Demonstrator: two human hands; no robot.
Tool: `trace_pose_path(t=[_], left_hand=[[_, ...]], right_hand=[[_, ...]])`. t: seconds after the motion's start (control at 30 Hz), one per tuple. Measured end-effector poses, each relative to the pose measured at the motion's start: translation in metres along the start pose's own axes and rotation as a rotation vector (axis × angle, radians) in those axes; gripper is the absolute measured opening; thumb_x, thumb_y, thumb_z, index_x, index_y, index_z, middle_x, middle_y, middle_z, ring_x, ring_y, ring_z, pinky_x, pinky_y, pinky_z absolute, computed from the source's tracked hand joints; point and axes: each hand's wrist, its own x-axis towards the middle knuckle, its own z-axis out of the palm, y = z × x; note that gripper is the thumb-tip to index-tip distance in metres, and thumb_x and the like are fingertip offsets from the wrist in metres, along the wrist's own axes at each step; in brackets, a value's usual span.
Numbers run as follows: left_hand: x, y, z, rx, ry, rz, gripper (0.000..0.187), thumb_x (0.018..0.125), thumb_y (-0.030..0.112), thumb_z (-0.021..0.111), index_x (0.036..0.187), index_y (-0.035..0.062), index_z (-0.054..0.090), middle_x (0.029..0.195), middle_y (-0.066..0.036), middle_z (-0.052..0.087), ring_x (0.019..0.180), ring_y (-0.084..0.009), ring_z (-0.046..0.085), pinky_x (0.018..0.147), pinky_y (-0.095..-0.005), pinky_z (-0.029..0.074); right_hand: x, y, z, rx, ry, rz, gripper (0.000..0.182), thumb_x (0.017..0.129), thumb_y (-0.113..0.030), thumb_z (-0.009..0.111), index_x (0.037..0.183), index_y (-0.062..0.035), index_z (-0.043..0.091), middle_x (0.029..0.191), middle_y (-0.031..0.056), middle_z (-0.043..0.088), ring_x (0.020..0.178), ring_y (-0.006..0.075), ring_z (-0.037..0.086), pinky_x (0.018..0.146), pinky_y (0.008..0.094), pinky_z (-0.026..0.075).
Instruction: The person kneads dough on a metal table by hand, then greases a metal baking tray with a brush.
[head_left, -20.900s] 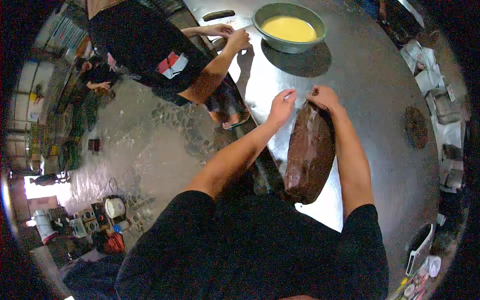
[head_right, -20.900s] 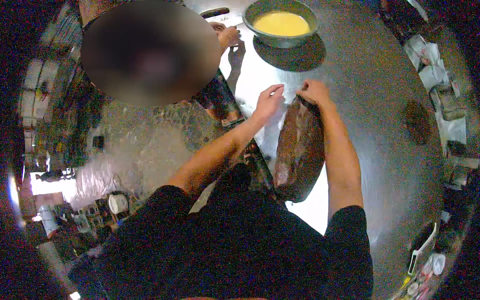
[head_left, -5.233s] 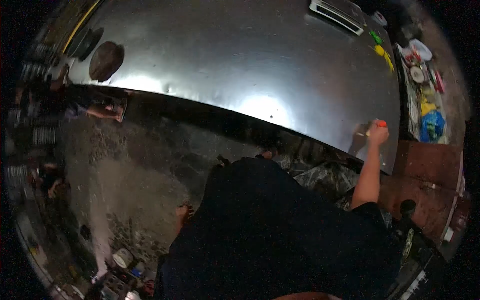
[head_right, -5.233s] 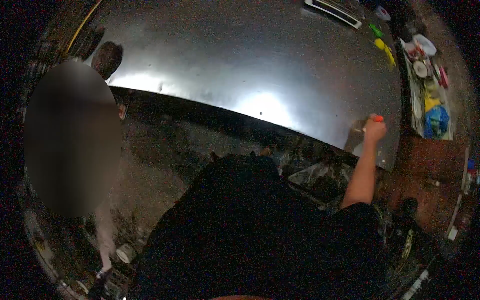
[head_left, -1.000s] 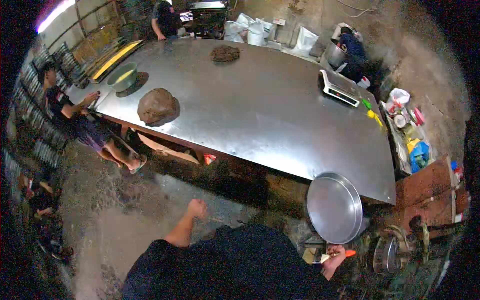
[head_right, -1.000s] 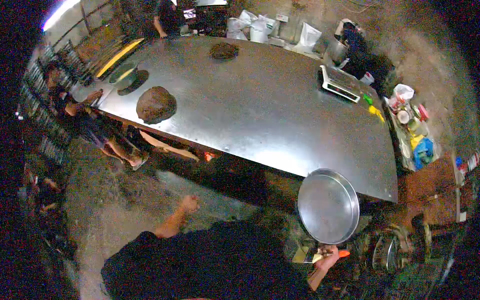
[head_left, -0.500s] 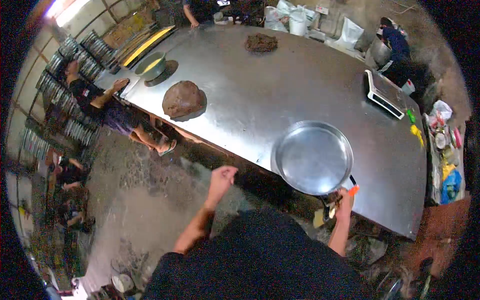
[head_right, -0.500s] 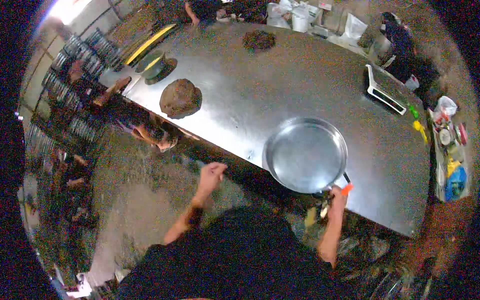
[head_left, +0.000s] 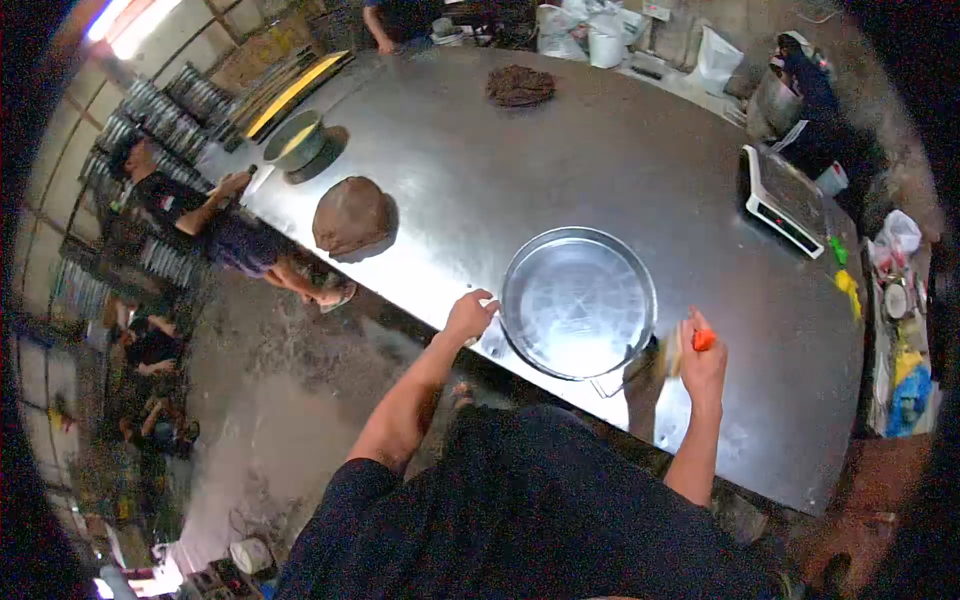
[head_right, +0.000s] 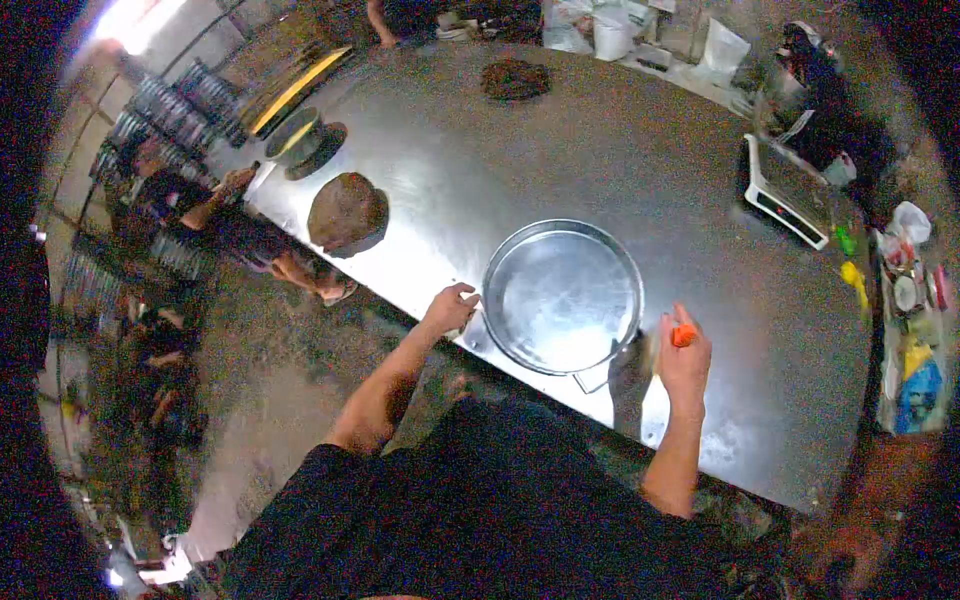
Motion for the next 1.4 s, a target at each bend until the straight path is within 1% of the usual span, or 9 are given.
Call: trace_pose_path(t=[0.33,0.4,0.53,0.8,0.87,1.07,1.2,1.23,1.4], left_hand=[[0.046,-0.01,0.022,-0.242,-0.242,-0.037,0.034,0.091,0.033,0.062,0.084,0.0015,0.054,0.06,-0.012,0.059,0.049,-0.0239,0.059,0.047,-0.0366,0.046],[0.039,-0.009,0.017,-0.405,-0.319,-0.084,0.032,0.094,0.033,0.057,0.084,0.003,0.054,0.057,-0.007,0.057,0.045,-0.0172,0.056,0.04,-0.0305,0.043],[0.028,-0.005,0.014,-0.582,-0.37,-0.113,0.035,0.097,0.034,0.051,0.083,0.0031,0.055,0.06,-0.005,0.058,0.047,-0.0133,0.056,0.04,-0.0281,0.042],[0.053,-0.043,0.047,-0.027,-0.371,0.356,0.043,0.068,0.014,0.071,0.11,0.0078,0.065,0.104,-0.014,0.064,0.096,-0.0274,0.063,0.085,-0.0356,0.052],[0.037,-0.021,0.037,0.077,-0.237,0.205,0.03,0.078,0.02,0.065,0.107,0.0129,0.068,0.107,-0.014,0.065,0.094,-0.0319,0.065,0.086,-0.0392,0.051],[0.021,0.019,0.015,-0.171,-0.118,-0.118,0.036,0.094,0.038,0.051,0.085,0.0059,0.065,0.06,-0.013,0.064,0.057,-0.0281,0.066,0.061,-0.0394,0.054],[0.019,0.023,0.021,-0.226,-0.075,-0.1,0.036,0.096,0.034,0.05,0.08,0.0045,0.062,0.056,-0.012,0.063,0.048,-0.024,0.064,0.053,-0.0371,0.054],[0.021,0.02,0.027,-0.258,-0.083,-0.103,0.035,0.096,0.033,0.048,0.08,0.0044,0.061,0.055,-0.012,0.062,0.048,-0.0241,0.064,0.053,-0.0369,0.054],[0.021,0.01,0.018,-0.49,-0.228,-0.128,0.036,0.098,0.034,0.048,0.078,0.0052,0.061,0.054,-0.009,0.061,0.044,-0.0194,0.062,0.041,-0.033,0.05]], right_hand=[[0.008,-0.003,0.101,0.133,-0.1,-0.349,0.035,0.087,-0.011,0.061,0.122,-0.0095,0.062,0.093,0.008,0.071,0.078,0.0103,0.064,0.072,0.0257,0.05],[-0.002,-0.058,0.123,0.404,-0.472,-0.022,0.034,0.085,-0.009,0.061,0.118,-0.0095,0.064,0.092,0.0093,0.071,0.078,0.0089,0.063,0.072,0.0259,0.051],[0.013,-0.077,0.194,0.13,-0.651,-0.098,0.028,0.084,-0.03,0.065,0.103,-0.0111,0.071,0.078,0.0172,0.069,0.071,0.0233,0.068,0.069,0.0345,0.052],[0.147,-0.03,0.225,0.041,-0.349,-0.152,0.033,0.078,-0.027,0.073,0.103,-0.0068,0.067,0.092,0.0068,0.069,0.084,0.0195,0.064,0.077,0.0342,0.051],[0.17,-0.001,0.212,0.066,-0.277,-0.194,0.031,0.084,-0.024,0.071,0.105,-0.0025,0.068,0.093,0.0083,0.069,0.086,0.0143,0.063,0.076,0.0294,0.05],[0.111,0.022,0.136,-0.394,-0.21,-0.42,0.019,0.088,-0.022,0.063,0.092,-0.0039,0.068,0.071,0.0172,0.062,0.062,0.0284,0.061,0.058,0.038,0.046],[0.03,0.024,0.137,-0.2,0.007,-0.664,0.018,0.085,-0.012,0.064,0.097,0.0,0.069,0.078,0.0131,0.067,0.065,0.0179,0.061,0.061,0.0309,0.047],[0.013,0.01,0.138,0.029,-0.273,-0.192,0.018,0.084,-0.009,0.064,0.098,0.0011,0.069,0.082,0.009,0.068,0.073,0.0123,0.061,0.067,0.0267,0.048],[-0.018,-0.051,0.199,0.341,-0.454,-0.147,0.017,0.084,-0.01,0.064,0.094,0.0033,0.07,0.082,0.0044,0.067,0.076,0.0104,0.06,0.072,0.0257,0.048]])
